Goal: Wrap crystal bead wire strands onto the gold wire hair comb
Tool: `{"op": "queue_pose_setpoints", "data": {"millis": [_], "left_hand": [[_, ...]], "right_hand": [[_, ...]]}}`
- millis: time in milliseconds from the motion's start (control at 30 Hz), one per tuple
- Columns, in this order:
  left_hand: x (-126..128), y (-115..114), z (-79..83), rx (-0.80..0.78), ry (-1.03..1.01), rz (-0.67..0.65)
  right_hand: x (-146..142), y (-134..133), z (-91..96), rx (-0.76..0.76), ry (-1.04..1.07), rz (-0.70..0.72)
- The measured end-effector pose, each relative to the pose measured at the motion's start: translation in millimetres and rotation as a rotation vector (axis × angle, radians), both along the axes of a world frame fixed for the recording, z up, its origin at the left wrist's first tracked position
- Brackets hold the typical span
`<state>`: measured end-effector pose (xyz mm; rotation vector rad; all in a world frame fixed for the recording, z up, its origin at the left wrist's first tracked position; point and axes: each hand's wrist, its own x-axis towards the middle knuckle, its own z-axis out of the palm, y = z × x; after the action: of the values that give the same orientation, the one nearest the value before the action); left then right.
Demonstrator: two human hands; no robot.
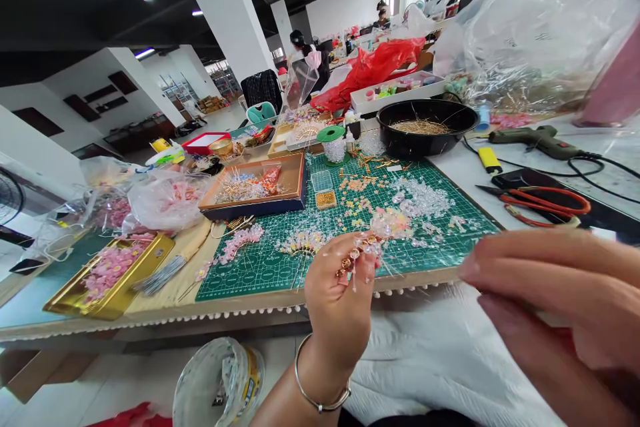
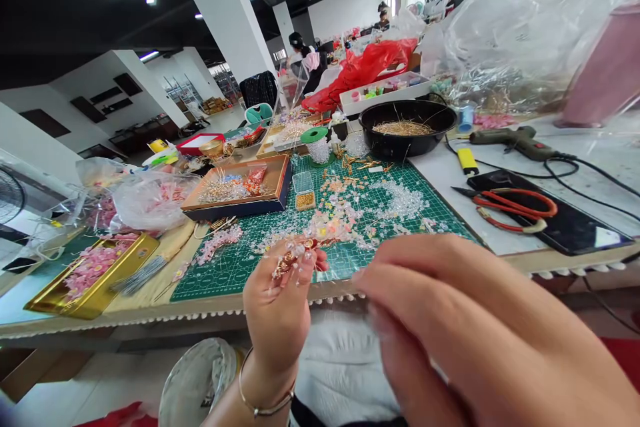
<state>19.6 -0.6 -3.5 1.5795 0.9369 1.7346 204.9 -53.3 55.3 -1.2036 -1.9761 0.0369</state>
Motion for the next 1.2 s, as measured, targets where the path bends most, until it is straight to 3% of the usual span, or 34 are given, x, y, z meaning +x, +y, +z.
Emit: {"op": "queue_pose_setpoints", "data": {"millis": [133, 300, 500, 733, 967, 1200], "left_hand": [[-0.3, -0.4, 1.4, 0.062, 0.127, 0.077], [-1.8, -0.2, 3.0, 0.078, 0.165, 0.077], [-0.9, -0.2, 4.2, -0.036, 0.019, 0.024], [0.4, -0.6, 2.5, -0.088, -0.124, -0.09], [2.6, 2.4, 7.5, -0.242, -0.408, -0.287], [3.1, -0.7, 4.8, -0.226, -0.321, -0.245]], "right_hand": [[-22.9, -1.4, -0.5, 0.056, -0.108, 0.046], [-37.3, 8.4, -13.8, 0.128, -0.155, -0.049], [-38.6, 16.0, -7.0, 0.206, -0.176, 0.005], [-44.7, 20.1, -12.6, 0.264, -0.209, -0.064], [-35.2, 18.5, -10.3, 0.264, -0.214, -0.031], [-25.9, 16.9, -6.2, 0.324, -0.239, -0.002]]}}
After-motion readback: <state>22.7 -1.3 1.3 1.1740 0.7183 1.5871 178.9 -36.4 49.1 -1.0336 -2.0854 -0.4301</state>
